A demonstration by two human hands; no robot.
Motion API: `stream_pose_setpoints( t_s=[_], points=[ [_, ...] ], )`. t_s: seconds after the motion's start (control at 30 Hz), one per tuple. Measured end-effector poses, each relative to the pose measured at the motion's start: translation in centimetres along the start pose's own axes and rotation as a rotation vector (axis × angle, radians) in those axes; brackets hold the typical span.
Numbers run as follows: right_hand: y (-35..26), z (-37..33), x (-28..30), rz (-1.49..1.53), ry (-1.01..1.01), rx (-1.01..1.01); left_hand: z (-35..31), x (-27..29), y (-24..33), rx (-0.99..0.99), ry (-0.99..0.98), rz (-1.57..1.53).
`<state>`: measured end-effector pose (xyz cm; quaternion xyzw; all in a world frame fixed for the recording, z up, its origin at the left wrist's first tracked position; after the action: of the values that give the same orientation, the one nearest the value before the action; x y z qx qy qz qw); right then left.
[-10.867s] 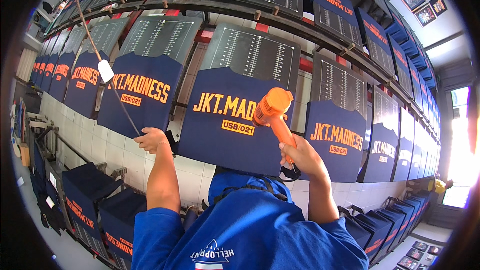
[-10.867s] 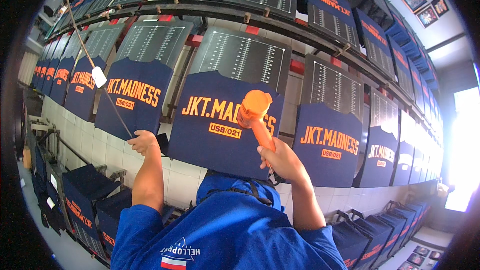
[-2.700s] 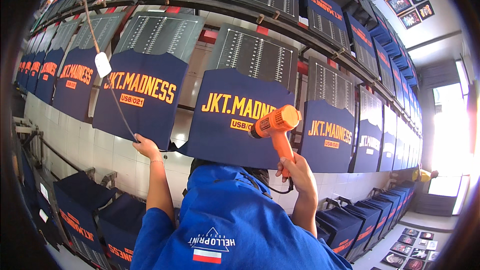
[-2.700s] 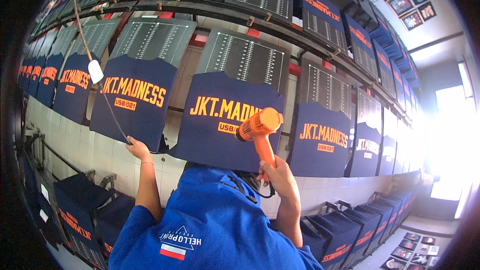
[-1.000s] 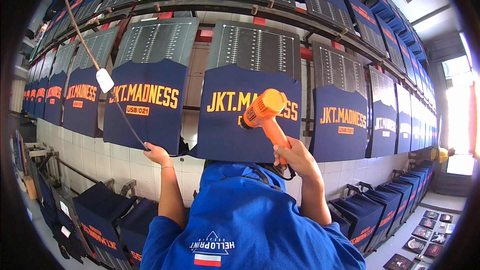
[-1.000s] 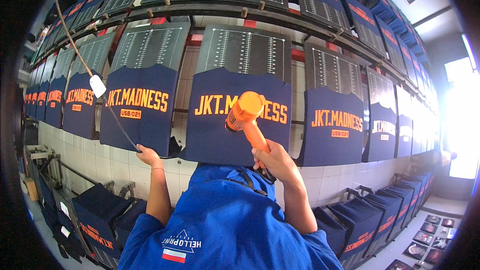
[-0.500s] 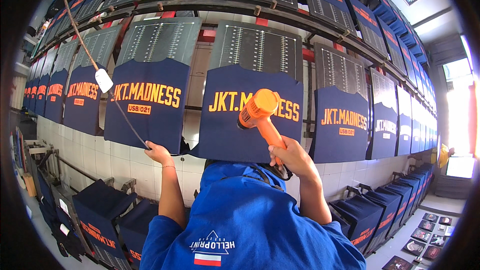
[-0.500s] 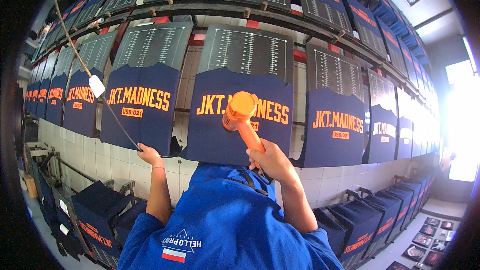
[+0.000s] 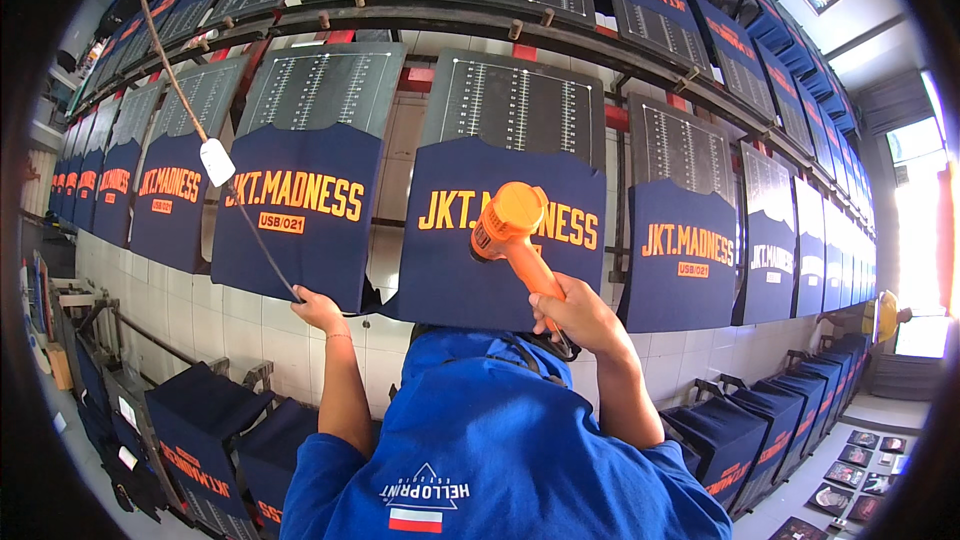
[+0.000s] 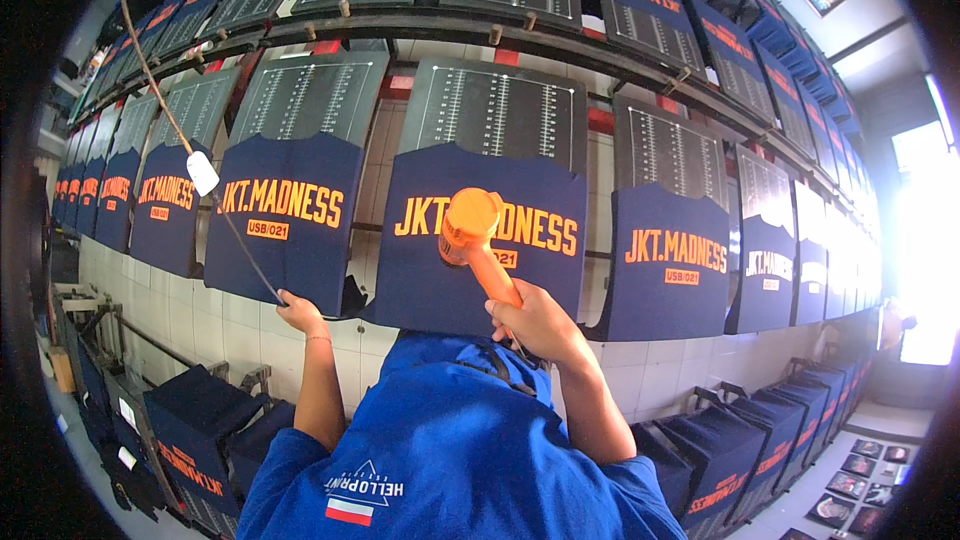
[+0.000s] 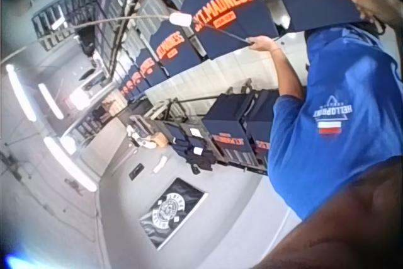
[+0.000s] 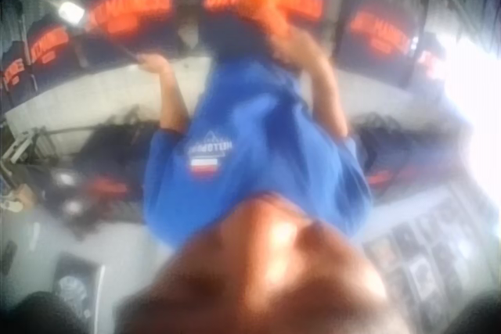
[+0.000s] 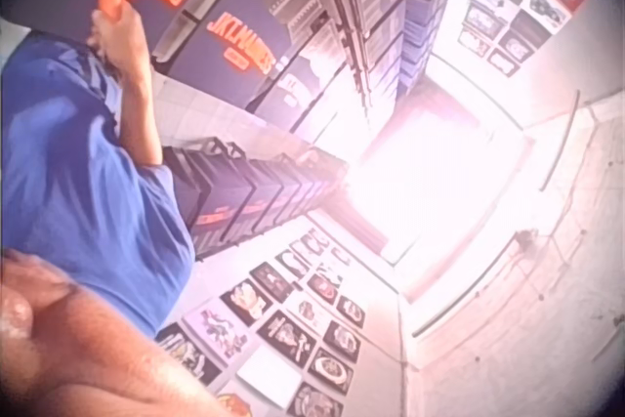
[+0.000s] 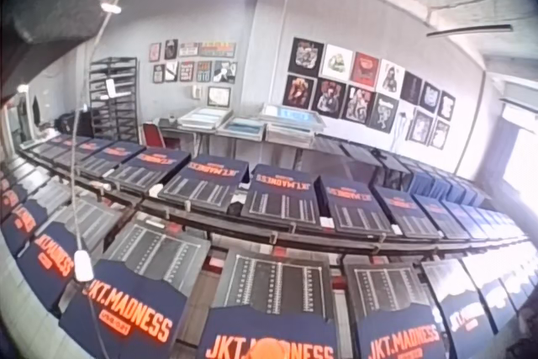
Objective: The person uses a heat gun to dry the ink on several navy blue t-shirts displayed on a large rack, occasionally touching the fabric by hand.
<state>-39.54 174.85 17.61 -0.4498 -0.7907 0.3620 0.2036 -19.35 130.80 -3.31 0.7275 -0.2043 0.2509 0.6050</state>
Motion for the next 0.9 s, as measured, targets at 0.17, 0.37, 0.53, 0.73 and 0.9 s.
stream_pose_setpoints(
  t_s=[0.17,0.37,0.53,0.73,0.9],
  points=[
    [0.6,0.6,0.4,-0.014,0.036,0.065,-0.3,-0.1,0.4,0.009,-0.017,0.019],
    [0.8,-0.9,3.2,-0.011,0.108,0.047,0.1,0.0,-0.1,-0.016,0.006,0.043],
    [1.1,-2.0,4.9,0.047,0.142,0.042,0.8,-0.2,-0.8,-0.031,0.024,0.082],
    [2.0,-0.8,3.0,0.036,-0.04,0.039,1.7,-1.4,-1.9,-0.046,0.023,0.044],
    [1.3,-1.5,4.2,-0.025,-0.149,0.108,2.1,-1.5,-2.5,-0.063,-0.035,0.021]
  ],
)
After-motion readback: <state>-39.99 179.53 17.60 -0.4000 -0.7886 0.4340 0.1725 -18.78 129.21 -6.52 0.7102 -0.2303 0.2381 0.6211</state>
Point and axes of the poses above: each hand's wrist, its own z-axis towards the middle knuckle, its own x-axis out of the back of the hand, y = z × x, the point moved 10 cm from there along z, towards the middle knuckle, and after that the axes turned 10 degrees about z, right-handed, at the moved point
